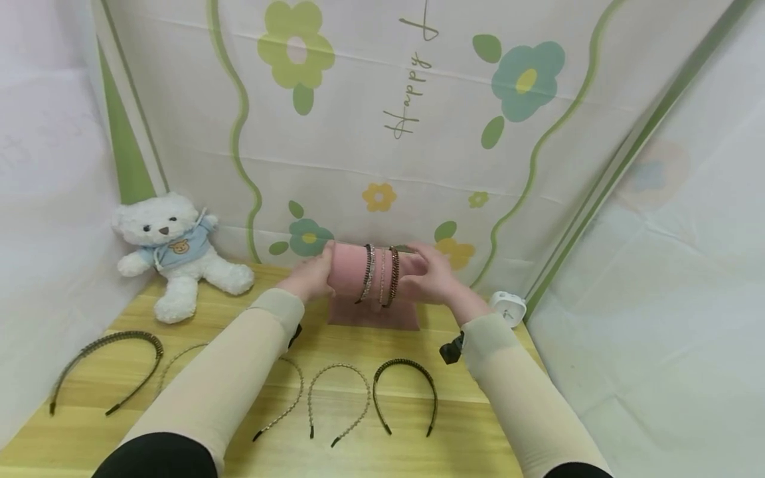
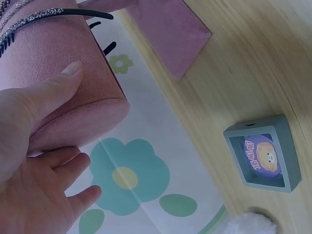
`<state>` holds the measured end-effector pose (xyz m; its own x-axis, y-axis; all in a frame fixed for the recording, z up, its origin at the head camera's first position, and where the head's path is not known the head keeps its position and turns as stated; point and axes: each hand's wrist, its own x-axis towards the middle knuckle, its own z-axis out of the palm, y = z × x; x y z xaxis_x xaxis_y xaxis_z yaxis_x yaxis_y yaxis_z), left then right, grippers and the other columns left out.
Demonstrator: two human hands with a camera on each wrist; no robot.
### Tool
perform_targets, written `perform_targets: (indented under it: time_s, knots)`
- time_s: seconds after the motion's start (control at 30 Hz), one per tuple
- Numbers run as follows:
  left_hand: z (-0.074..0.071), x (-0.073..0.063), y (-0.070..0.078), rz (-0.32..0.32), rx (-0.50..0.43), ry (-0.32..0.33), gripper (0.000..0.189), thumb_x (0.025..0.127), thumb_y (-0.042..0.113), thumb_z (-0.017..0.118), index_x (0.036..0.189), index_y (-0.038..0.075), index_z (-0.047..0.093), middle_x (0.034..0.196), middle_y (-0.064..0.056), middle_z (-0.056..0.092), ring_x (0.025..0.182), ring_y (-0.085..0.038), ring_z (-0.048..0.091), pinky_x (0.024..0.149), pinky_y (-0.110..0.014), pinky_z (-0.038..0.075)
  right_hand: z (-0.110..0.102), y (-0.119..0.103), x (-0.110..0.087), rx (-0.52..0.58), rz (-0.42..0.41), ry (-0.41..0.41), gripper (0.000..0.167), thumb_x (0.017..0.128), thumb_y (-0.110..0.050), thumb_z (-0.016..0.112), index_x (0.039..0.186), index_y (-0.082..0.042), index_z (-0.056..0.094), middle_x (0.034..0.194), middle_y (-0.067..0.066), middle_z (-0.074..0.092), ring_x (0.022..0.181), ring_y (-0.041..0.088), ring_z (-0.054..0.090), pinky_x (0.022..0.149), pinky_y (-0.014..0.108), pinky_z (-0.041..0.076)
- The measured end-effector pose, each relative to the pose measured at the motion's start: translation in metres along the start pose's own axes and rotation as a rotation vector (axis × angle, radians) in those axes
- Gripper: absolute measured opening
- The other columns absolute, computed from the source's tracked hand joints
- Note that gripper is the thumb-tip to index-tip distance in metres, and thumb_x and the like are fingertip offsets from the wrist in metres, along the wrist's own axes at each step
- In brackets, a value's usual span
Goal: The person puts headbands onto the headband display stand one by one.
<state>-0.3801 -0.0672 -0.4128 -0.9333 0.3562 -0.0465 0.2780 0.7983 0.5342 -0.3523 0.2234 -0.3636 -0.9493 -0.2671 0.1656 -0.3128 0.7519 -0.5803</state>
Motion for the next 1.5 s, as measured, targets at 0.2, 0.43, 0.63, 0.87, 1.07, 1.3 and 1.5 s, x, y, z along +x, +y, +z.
perform_targets:
  time_s: [0.2, 0.43, 0.63, 0.87, 1.07, 1.3, 1.5]
  knots:
    - [-0.002, -0.004, 0.003, 0.005, 0.004, 0.004, 0.118, 0.084, 0.012, 0.08, 0.156, 0.005, -0.013, 0.15, -0.024, 0.04, 0.125, -0.039, 0.05, 0.107, -0.049, 0.038, 0.012, 0.008, -0.038, 0.152, -0.085, 0.083, 0.022, 0.084, -0.013, 0.079, 0.102, -0.006, 0.068, 0.103, 0.008, 0.064, 0.095, 0.026, 0.059, 0.083, 0.044, 0.052]
    - [-0.003, -0.006, 0.004, 0.016, 0.02, 0.014, 0.118, 0.084, 0.012, 0.08, 0.156, 0.004, -0.013, 0.15, -0.024, 0.04, 0.124, -0.04, 0.051, 0.108, -0.051, 0.037, 0.054, 0.038, -0.076, 0.115, -0.037, -0.159, 0.017, 0.086, -0.01, 0.076, 0.102, -0.01, 0.071, 0.096, 0.0, 0.066, 0.09, 0.02, 0.062, 0.081, 0.037, 0.054]
    - [-0.003, -0.005, 0.004, 0.024, 0.027, 0.02, 0.117, 0.083, 0.012, 0.08, 0.156, 0.003, -0.011, 0.149, -0.025, 0.04, 0.121, -0.04, 0.053, 0.106, -0.05, 0.039, 0.089, 0.066, -0.092, -0.009, 0.02, -0.291, 0.028, 0.087, -0.01, 0.076, 0.114, -0.005, 0.069, 0.109, 0.009, 0.06, 0.102, 0.026, 0.056, 0.089, 0.045, 0.049]
    - [-0.001, -0.004, 0.003, 0.019, 0.04, 0.026, 0.118, 0.082, 0.014, 0.081, 0.156, 0.003, -0.011, 0.144, -0.025, 0.046, 0.114, -0.039, 0.057, 0.103, -0.05, 0.042, 0.118, 0.098, -0.099, 0.027, 0.079, -0.269, 0.02, 0.081, -0.008, 0.081, 0.095, -0.008, 0.068, 0.094, 0.0, 0.063, 0.088, 0.018, 0.058, 0.08, 0.038, 0.051]
    - [-0.001, -0.003, 0.003, 0.011, 0.04, 0.028, 0.118, 0.083, 0.014, 0.081, 0.156, 0.003, -0.011, 0.147, -0.025, 0.043, 0.121, -0.041, 0.053, 0.106, -0.052, 0.038, 0.126, 0.108, -0.103, 0.045, 0.098, -0.209, 0.014, 0.084, -0.01, 0.079, 0.089, -0.012, 0.066, 0.086, -0.004, 0.06, 0.079, 0.013, 0.055, 0.072, 0.034, 0.049]
    - [-0.001, -0.004, 0.003, 0.002, 0.032, 0.022, 0.118, 0.083, 0.014, 0.081, 0.156, 0.005, -0.012, 0.148, -0.024, 0.041, 0.124, -0.04, 0.051, 0.107, -0.052, 0.037, 0.118, 0.105, -0.104, 0.162, 0.138, -0.199, 0.015, 0.085, -0.006, 0.077, 0.09, -0.006, 0.063, 0.083, 0.0, 0.06, 0.074, 0.014, 0.055, 0.065, 0.03, 0.05]
    - [-0.001, -0.004, 0.004, 0.007, 0.025, 0.026, 0.119, 0.083, 0.013, 0.081, 0.156, 0.005, -0.012, 0.142, -0.025, 0.048, 0.113, -0.039, 0.057, 0.101, -0.05, 0.043, 0.086, 0.101, -0.097, 0.246, 0.166, -0.199, 0.018, 0.087, -0.003, 0.073, 0.103, 0.003, 0.068, 0.09, 0.006, 0.062, 0.081, 0.017, 0.057, 0.069, 0.03, 0.052]
